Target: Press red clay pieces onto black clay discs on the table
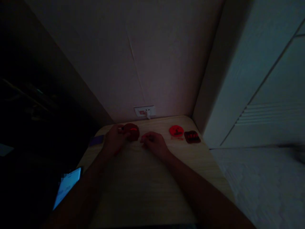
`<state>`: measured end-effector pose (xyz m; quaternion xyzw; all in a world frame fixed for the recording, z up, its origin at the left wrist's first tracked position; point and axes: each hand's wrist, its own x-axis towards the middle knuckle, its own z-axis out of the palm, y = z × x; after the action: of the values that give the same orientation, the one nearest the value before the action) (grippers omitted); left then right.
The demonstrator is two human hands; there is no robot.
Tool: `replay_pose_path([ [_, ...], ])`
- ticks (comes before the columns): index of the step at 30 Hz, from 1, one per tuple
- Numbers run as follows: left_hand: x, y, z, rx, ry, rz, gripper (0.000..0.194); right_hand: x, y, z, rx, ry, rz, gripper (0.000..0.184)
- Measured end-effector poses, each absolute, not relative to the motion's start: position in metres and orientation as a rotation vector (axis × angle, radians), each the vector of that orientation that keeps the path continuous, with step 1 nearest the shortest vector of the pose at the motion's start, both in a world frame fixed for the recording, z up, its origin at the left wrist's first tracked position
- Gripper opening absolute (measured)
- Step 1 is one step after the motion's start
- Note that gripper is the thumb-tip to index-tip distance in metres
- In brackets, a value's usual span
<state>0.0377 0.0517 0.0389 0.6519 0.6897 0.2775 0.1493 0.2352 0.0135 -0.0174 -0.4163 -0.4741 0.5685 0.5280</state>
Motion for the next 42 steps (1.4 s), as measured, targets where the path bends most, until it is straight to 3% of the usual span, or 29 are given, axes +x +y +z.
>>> replay_pose_path([
  [3,0.044,0.048,0.038,1.882,1.785,0.963,0.017,0.232,0.012,-0.016,-0.975,-1.076,1.366,0.038],
  [7,0.06,0.046,0.031,1.784,1.608,1.137,0.014,0.24,0.011,-0.001,-1.023,-1.113,1.147,0.036],
  [10,0.074,0.043,0.022,1.512,1.413,1.232,0.034,0.26,0.012,0.022,-1.082,-1.18,0.898,0.03],
  [12,0.082,0.039,0.015,1.378,1.279,1.261,0.057,0.274,0.012,0.035,-1.104,-1.19,0.89,0.029],
  [13,0.086,0.036,0.012,1.355,1.234,1.271,0.059,0.28,0.012,0.04,-1.111,-1.203,0.915,0.029],
  [17,0.095,0.027,-0.001,1.413,1.185,1.299,0.017,0.283,0.005,0.037,-1.11,-1.26,1.127,0.032],
  [27,0.108,0.007,0.002,1.259,1.029,1.151,0.024,0.27,-0.006,0.008,-1.064,-1.133,1.185,0.028],
  [33,0.11,0.004,-0.001,1.357,1.066,1.192,0.013,0.272,-0.013,0.004,-1.131,-1.264,1.088,0.022],
  [42,0.109,0.001,-0.005,1.383,1.079,1.139,0.015,0.277,-0.018,0.006,-1.168,-1.491,0.915,0.018],
])
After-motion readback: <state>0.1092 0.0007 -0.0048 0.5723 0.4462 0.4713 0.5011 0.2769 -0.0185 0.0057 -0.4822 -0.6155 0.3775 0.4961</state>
